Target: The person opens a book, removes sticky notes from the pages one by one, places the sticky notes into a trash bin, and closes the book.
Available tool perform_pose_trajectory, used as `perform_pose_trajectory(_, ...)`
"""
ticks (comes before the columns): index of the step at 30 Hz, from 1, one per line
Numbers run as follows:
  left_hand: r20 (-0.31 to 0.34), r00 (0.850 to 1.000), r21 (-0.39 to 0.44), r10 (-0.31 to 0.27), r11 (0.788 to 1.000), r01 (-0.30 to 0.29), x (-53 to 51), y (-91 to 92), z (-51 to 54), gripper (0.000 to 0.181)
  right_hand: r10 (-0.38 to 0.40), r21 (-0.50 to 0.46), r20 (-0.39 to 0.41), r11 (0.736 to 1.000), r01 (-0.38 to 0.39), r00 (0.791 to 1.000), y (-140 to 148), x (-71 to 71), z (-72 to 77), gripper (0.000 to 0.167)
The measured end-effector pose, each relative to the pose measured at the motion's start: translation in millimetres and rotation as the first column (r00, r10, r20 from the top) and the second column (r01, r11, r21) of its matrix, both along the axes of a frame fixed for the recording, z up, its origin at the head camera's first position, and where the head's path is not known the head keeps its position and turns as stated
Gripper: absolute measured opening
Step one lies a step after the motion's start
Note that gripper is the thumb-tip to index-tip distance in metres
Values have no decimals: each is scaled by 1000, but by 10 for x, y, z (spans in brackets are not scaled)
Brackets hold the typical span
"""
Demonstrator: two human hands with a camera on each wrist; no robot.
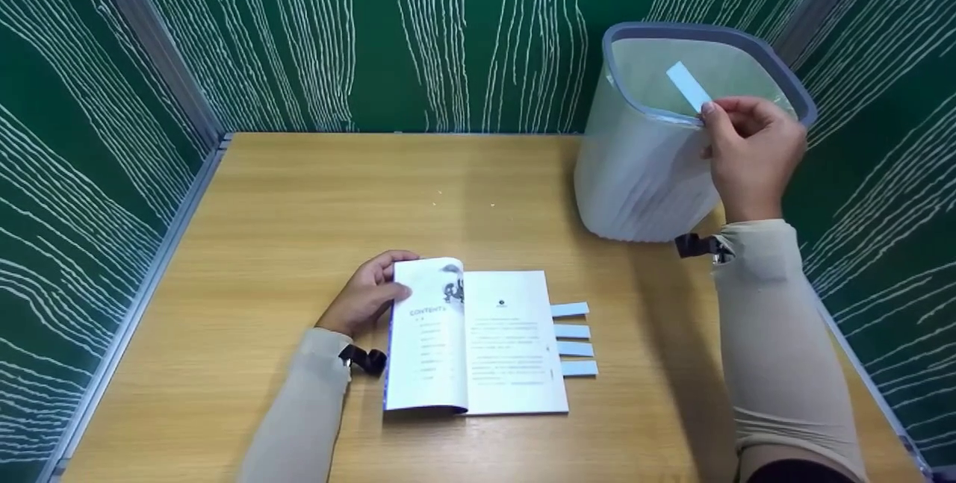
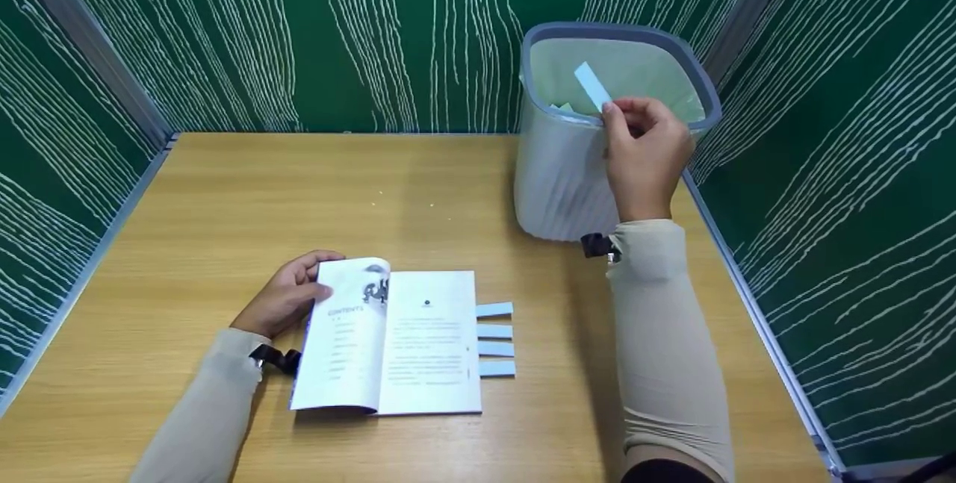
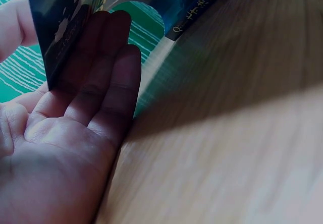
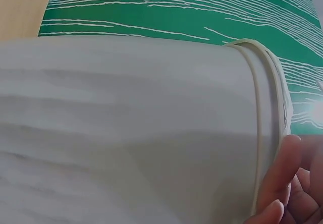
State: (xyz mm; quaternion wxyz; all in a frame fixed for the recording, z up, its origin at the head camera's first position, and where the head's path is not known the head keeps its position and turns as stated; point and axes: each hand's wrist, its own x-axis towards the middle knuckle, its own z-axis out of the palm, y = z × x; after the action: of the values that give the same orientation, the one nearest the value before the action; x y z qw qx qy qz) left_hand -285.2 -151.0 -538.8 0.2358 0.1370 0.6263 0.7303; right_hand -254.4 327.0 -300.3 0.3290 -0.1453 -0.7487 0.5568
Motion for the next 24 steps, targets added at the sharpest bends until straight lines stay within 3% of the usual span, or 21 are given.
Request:
perform_pose_trajectory(16, 3, 1000, -10, -5, 1000, 5, -3, -4, 3, 57, 12, -1, 22, 1000, -12, 1000, 20, 12, -4, 43)
perform_pose_trajectory(24, 6, 1000, 23, -6, 1000, 6, -11, -4, -16, 56, 2, 15, 13, 1000, -2, 1000, 15, 11, 4, 48)
